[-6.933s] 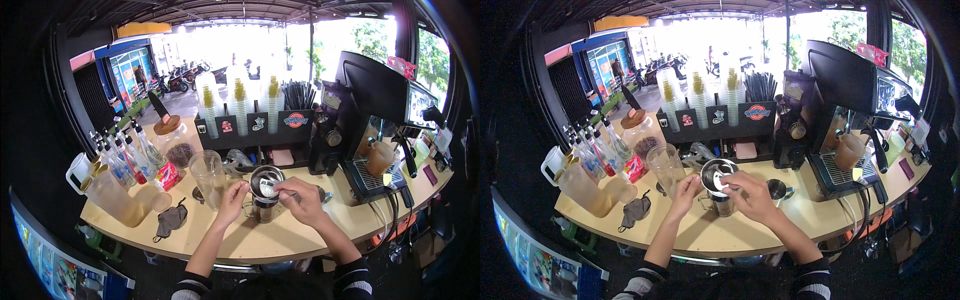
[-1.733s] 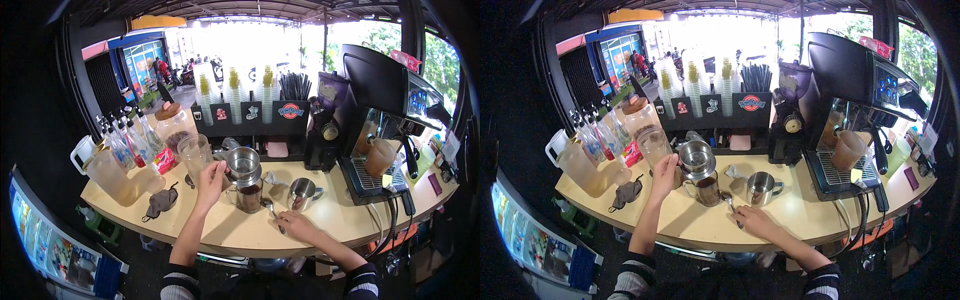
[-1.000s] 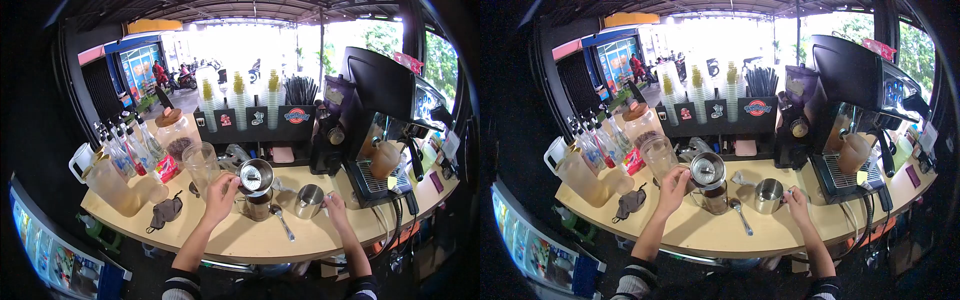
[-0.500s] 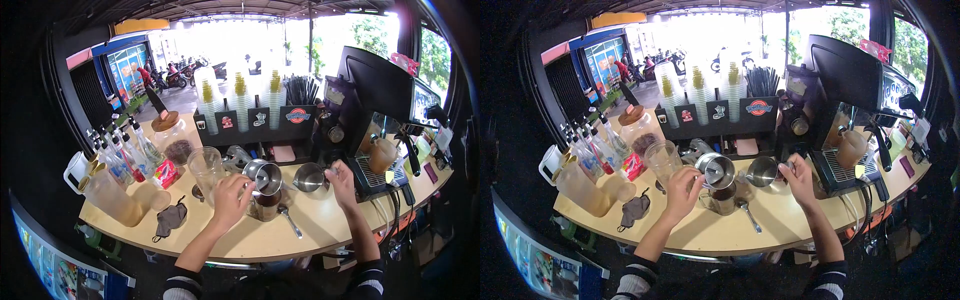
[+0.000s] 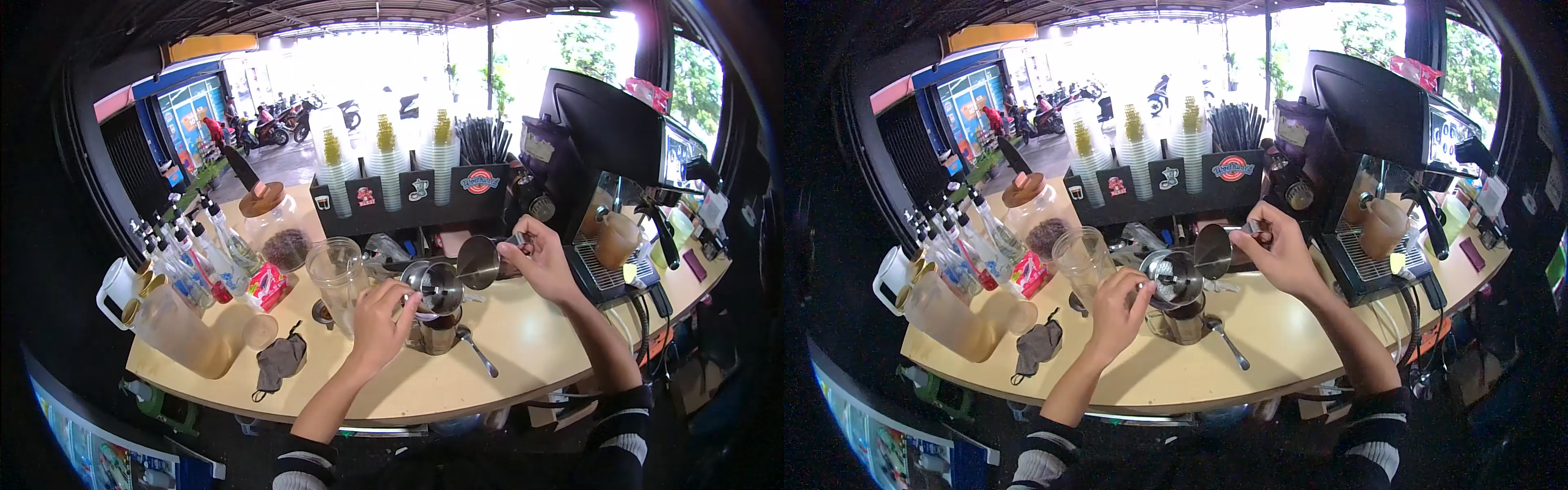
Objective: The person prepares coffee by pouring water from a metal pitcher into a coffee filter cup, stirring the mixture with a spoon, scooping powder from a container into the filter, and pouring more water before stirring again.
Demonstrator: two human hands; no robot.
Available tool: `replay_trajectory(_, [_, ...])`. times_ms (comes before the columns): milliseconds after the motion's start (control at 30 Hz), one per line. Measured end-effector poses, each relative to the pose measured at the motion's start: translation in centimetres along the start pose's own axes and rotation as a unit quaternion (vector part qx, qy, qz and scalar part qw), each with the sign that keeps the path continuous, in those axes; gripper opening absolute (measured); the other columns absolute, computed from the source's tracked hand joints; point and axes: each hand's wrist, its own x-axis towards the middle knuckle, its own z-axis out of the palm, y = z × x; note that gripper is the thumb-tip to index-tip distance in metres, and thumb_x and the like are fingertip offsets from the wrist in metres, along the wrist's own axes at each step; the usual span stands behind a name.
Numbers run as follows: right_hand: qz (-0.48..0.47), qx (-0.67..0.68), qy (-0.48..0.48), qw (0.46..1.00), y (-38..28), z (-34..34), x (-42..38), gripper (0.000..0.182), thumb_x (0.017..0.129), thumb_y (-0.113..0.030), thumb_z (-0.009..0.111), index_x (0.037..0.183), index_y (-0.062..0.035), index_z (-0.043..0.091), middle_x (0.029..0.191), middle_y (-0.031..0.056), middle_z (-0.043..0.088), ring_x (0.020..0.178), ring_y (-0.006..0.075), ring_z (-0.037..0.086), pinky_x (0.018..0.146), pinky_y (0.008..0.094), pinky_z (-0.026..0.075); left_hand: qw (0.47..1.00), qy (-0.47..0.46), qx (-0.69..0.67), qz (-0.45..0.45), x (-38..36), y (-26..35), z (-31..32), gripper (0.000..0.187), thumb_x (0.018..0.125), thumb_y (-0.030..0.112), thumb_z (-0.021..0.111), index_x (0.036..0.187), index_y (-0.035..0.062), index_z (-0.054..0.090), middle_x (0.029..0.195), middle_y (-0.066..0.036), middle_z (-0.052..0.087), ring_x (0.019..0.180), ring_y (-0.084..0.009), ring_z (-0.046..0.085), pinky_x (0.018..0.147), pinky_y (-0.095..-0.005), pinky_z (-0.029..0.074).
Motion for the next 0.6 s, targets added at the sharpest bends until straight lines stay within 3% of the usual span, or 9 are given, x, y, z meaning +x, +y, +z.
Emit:
replay_trajectory(133, [-0.011,-0.077,-0.020,0.997,-0.7,-0.1,0.4,0.023,0.085,-0.005,0.064,0.077,-0.0072,0.043,0.070,-0.0064,0.040,0.064,0.0008,0.034,0.057,0.0178,0.032,0.999,-0.001,-0.032,-0.030,-0.1,-0.2,0.3,0.014,0.085,0.016,0.062,0.084,0.0024,0.061,0.084,-0.008,0.062,0.079,-0.0281,0.059,0.076,-0.0372,0.040])
replay_trajectory(300, [-0.008,-0.084,-0.014,0.996,-1.0,0.1,0.8,0.025,0.083,-0.007,0.065,0.075,-0.0059,0.042,0.066,-0.0057,0.036,0.063,0.0022,0.032,0.055,0.0198,0.029,0.997,0.011,-0.059,-0.045,-0.2,-0.4,0.5,0.013,0.085,0.015,0.062,0.084,0.0020,0.061,0.085,-0.009,0.062,0.080,-0.0292,0.059,0.077,-0.0376,0.040])
replay_trajectory(467, [-0.005,-0.048,-0.004,0.999,-1.1,0.4,1.5,0.027,0.082,-0.009,0.066,0.073,-0.0048,0.041,0.063,-0.0047,0.034,0.060,0.0040,0.029,0.052,0.0222,0.027,0.995,0.005,-0.084,-0.062,-0.2,-0.7,0.9,0.013,0.086,0.013,0.060,0.085,0.0003,0.061,0.082,-0.010,0.062,0.076,-0.0287,0.059,0.070,-0.0352,0.043])
replay_trajectory(600, [-0.052,-0.093,0.000,0.994,-1.7,0.6,2.2,0.027,0.082,-0.009,0.066,0.073,-0.0050,0.041,0.063,-0.0046,0.035,0.060,0.0041,0.030,0.052,0.0228,0.027,0.986,0.008,-0.135,-0.094,-0.3,-1.0,1.4,0.014,0.088,0.012,0.059,0.085,-0.0013,0.062,0.080,-0.010,0.062,0.073,-0.0255,0.060,0.066,-0.0323,0.044])
